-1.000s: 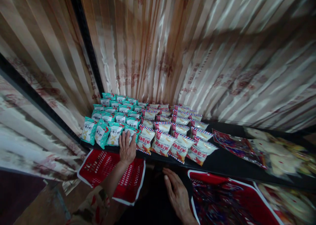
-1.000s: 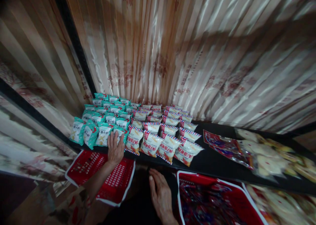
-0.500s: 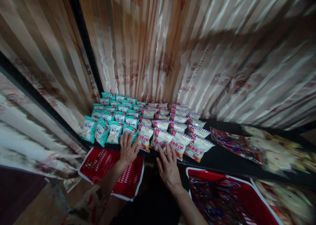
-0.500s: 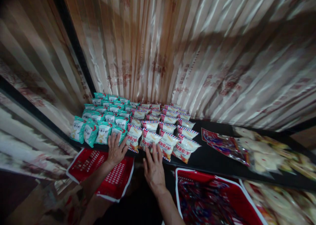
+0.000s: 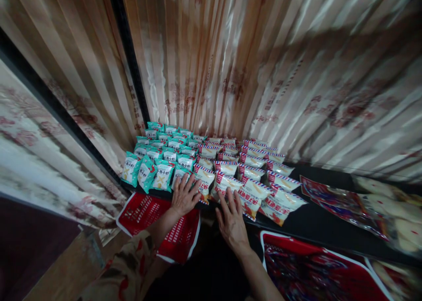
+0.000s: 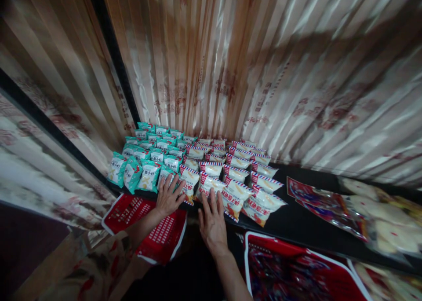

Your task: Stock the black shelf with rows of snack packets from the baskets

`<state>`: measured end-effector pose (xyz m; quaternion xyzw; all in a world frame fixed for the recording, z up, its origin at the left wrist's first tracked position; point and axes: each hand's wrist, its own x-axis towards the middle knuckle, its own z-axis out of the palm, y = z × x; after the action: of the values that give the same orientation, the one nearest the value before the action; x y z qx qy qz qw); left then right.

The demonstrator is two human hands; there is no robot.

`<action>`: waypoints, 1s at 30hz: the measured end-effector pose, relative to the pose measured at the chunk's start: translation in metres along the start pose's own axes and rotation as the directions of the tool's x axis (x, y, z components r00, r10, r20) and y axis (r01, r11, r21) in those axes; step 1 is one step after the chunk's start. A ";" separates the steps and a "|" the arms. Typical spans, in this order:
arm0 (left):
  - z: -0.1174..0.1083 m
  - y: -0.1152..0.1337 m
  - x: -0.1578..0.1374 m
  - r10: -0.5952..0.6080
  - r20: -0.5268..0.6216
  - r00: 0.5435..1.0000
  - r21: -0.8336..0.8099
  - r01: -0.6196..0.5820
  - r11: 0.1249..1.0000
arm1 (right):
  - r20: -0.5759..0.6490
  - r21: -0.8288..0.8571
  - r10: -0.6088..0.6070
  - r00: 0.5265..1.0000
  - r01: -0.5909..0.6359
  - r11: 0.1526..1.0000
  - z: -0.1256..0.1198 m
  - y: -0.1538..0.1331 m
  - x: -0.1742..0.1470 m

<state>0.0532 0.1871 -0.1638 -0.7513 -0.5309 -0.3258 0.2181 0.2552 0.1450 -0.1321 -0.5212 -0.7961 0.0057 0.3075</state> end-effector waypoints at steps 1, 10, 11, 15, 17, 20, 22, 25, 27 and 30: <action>0.000 0.000 0.000 0.002 -0.005 1.000 0.000 -0.002 1.000 | -0.002 -0.004 -0.002 1.000 0.002 1.000 0.000 0.000 0.000; -0.006 0.001 -0.005 0.000 -0.081 0.997 -0.036 -0.003 0.999 | -0.101 -0.154 -0.061 0.993 0.045 0.987 -0.003 -0.020 0.002; -0.012 0.000 -0.007 -0.006 -0.102 0.995 -0.036 0.002 0.999 | -0.096 -0.169 -0.076 0.992 0.059 0.984 -0.002 -0.024 0.002; -0.038 -0.019 -0.021 -0.220 -0.185 0.958 0.031 0.229 0.973 | -0.093 -0.219 -0.081 0.992 0.059 0.974 0.005 -0.032 0.001; -0.047 -0.037 -0.032 -0.376 -0.230 0.898 0.092 0.404 0.910 | -0.092 -0.234 -0.060 0.994 0.037 0.972 0.008 -0.033 0.000; -0.049 -0.065 -0.047 -0.426 -0.223 0.877 0.132 0.460 0.878 | -0.075 -0.240 -0.046 0.996 0.027 0.970 0.012 -0.034 0.000; -0.043 -0.077 -0.051 -0.409 -0.176 0.895 0.134 0.433 0.891 | -0.069 -0.238 -0.046 0.997 0.029 0.971 0.014 -0.034 0.001; -0.032 -0.080 -0.046 -0.428 -0.128 0.895 0.114 0.442 0.890 | -0.063 -0.237 -0.045 0.997 0.029 0.971 0.014 -0.032 0.003; -0.025 -0.075 -0.040 -0.470 -0.122 0.874 0.092 0.481 0.872 | -0.065 -0.241 -0.046 0.997 0.029 0.970 0.015 -0.030 0.005; -0.017 -0.067 -0.032 -0.518 -0.124 0.847 0.082 0.529 0.845 | -0.064 -0.250 -0.055 0.996 0.037 0.967 0.015 -0.025 0.006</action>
<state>-0.0215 0.1770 -0.1764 -0.5478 -0.7219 -0.3783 0.1886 0.2251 0.1434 -0.1331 -0.5368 -0.7911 -0.1197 0.2677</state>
